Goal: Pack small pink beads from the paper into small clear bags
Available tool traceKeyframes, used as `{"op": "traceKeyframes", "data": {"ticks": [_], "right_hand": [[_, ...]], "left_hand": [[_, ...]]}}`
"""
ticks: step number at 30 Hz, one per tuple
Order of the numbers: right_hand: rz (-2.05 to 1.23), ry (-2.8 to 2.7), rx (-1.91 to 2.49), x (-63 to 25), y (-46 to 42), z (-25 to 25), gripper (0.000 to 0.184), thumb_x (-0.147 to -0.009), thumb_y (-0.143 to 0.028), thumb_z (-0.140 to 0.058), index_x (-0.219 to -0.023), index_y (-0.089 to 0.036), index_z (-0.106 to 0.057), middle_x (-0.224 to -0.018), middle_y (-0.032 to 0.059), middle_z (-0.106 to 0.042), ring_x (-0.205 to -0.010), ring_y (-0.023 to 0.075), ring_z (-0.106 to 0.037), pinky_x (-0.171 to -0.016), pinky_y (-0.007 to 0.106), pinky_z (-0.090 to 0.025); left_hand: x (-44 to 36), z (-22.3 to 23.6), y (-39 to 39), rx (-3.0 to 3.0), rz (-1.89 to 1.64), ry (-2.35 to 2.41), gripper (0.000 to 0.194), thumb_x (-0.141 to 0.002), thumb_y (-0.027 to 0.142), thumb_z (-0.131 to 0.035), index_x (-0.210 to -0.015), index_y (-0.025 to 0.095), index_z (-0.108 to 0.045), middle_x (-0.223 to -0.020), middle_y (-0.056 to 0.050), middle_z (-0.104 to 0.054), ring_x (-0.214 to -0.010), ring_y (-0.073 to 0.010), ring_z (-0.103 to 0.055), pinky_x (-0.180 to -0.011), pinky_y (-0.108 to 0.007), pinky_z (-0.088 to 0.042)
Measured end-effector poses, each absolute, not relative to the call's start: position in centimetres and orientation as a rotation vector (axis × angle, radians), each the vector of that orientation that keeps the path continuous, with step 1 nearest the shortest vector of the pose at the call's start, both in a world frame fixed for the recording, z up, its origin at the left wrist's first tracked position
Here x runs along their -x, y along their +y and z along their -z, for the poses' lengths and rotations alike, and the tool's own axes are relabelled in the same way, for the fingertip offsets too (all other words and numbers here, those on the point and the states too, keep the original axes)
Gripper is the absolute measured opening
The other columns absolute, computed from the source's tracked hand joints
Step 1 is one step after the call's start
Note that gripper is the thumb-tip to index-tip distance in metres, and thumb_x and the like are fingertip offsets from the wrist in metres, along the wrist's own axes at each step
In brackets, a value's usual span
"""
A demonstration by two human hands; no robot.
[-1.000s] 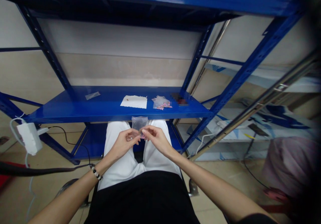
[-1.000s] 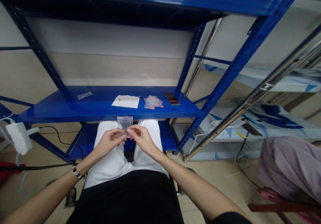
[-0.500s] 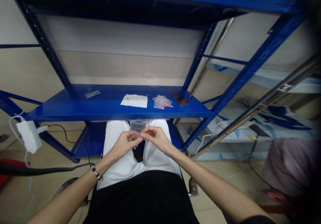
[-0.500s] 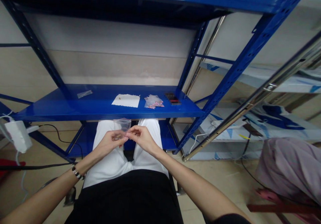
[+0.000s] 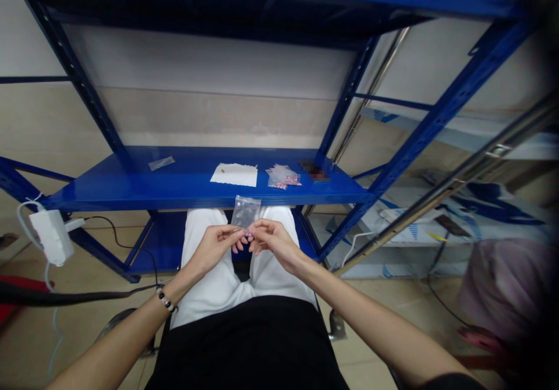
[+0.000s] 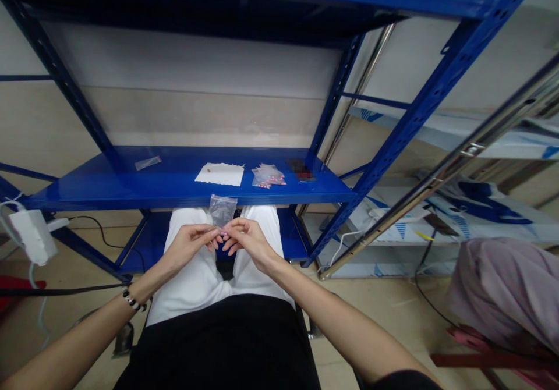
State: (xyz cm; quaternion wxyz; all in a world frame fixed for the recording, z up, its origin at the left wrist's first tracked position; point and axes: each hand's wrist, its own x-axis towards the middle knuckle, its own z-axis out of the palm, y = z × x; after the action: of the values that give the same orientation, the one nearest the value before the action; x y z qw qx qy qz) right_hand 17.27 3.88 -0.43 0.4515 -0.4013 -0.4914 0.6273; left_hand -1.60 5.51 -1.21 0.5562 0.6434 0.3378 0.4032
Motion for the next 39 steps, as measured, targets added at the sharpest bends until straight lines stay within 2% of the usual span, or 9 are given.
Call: {"op": "traceKeyframes", "data": {"ticks": [7,10,14,18,23,29,33,39], "right_hand": [[-1.547,-1.189,0.932,-17.6,4.3,-0.2,0.029,-0.068,-0.033,-0.083,-0.083,-0.013,-0.067,-0.072,0.0029,-0.066,-0.064,0.0135,-0.063,-0.058,0.023,-0.051],[-1.518,-1.201,0.908,-17.8,4.4,-0.2,0.027,-0.067,-0.03,-0.083,-0.085,-0.014,-0.07,-0.076,0.0024,-0.067,-0.063,0.0115,-0.061,-0.06,0.023,-0.05],[-1.468,-1.213,0.945,-17.9,4.5,0.0,0.026,-0.069,-0.033,-0.083,-0.083,-0.015,-0.071,-0.071,0.002,-0.067,-0.06,0.0116,-0.06,-0.062,0.025,-0.049],[-1.452,-1.241,0.949,-17.9,4.5,0.1,0.03,-0.075,-0.042,-0.078,-0.082,-0.014,-0.071,-0.063,0.0018,-0.064,-0.057,0.0119,-0.059,-0.061,0.026,-0.049],[-1.425,-1.264,0.933,-17.6,4.3,-0.1,0.039,-0.077,-0.046,-0.075,-0.099,-0.015,-0.07,-0.069,0.0016,-0.064,-0.059,0.0138,-0.061,-0.055,0.026,-0.05],[-1.356,-1.401,0.914,-17.5,4.2,0.3,0.034,-0.078,-0.046,-0.073,-0.087,-0.014,-0.07,-0.074,0.0047,-0.067,-0.064,0.015,-0.063,-0.057,0.026,-0.051],[-1.201,-1.453,0.941,-17.7,4.6,0.9,0.031,-0.078,-0.044,-0.074,-0.088,-0.015,-0.068,-0.073,0.0031,-0.066,-0.065,0.0149,-0.062,-0.054,0.024,-0.049],[-1.262,-1.443,0.912,-17.7,5.0,1.1,0.031,-0.077,-0.04,-0.075,-0.094,-0.017,-0.062,-0.072,0.0002,-0.061,-0.057,0.0105,-0.055,-0.046,0.02,-0.04]], "left_hand": [[2.1,0.8,5.8,-1.671,-0.971,0.875,0.036,-0.091,0.044,-0.056,-0.087,0.012,-0.072,-0.077,-0.007,-0.069,-0.064,-0.0145,-0.059,-0.059,-0.024,-0.045],[2.1,0.7,5.9,-1.706,-0.967,0.836,0.041,-0.094,0.045,-0.05,-0.082,0.012,-0.071,-0.074,-0.007,-0.068,-0.064,-0.0146,-0.058,-0.058,-0.024,-0.044],[2.1,1.0,5.9,-1.729,-0.984,0.853,0.043,-0.093,0.045,-0.052,-0.073,0.012,-0.069,-0.068,-0.006,-0.065,-0.059,-0.013,-0.055,-0.058,-0.023,-0.042],[2.1,1.6,5.8,-1.703,-0.996,0.864,0.04,-0.091,0.046,-0.055,-0.08,0.011,-0.071,-0.063,-0.004,-0.063,-0.057,-0.0132,-0.054,-0.056,-0.022,-0.04],[1.7,1.7,5.2,-1.682,-1.024,0.848,0.039,-0.093,0.045,-0.054,-0.077,0.012,-0.069,-0.059,-0.003,-0.06,-0.058,-0.013,-0.053,-0.059,-0.023,-0.041],[1.1,1.1,4.5,-1.692,-1.017,0.804,0.034,-0.092,0.041,-0.055,-0.08,0.013,-0.068,-0.071,-0.004,-0.064,-0.065,-0.0135,-0.057,-0.062,-0.023,-0.044],[0.6,1.5,4.2,-1.646,-0.972,0.803,0.029,-0.09,0.041,-0.059,-0.089,0.013,-0.067,-0.078,-0.005,-0.065,-0.069,-0.0145,-0.06,-0.064,-0.024,-0.046],[0.2,2.3,4.4,-1.498,-0.99,0.81,0.03,-0.088,0.042,-0.062,-0.094,0.013,-0.065,-0.077,-0.005,-0.066,-0.063,-0.0137,-0.06,-0.057,-0.024,-0.045]]}}
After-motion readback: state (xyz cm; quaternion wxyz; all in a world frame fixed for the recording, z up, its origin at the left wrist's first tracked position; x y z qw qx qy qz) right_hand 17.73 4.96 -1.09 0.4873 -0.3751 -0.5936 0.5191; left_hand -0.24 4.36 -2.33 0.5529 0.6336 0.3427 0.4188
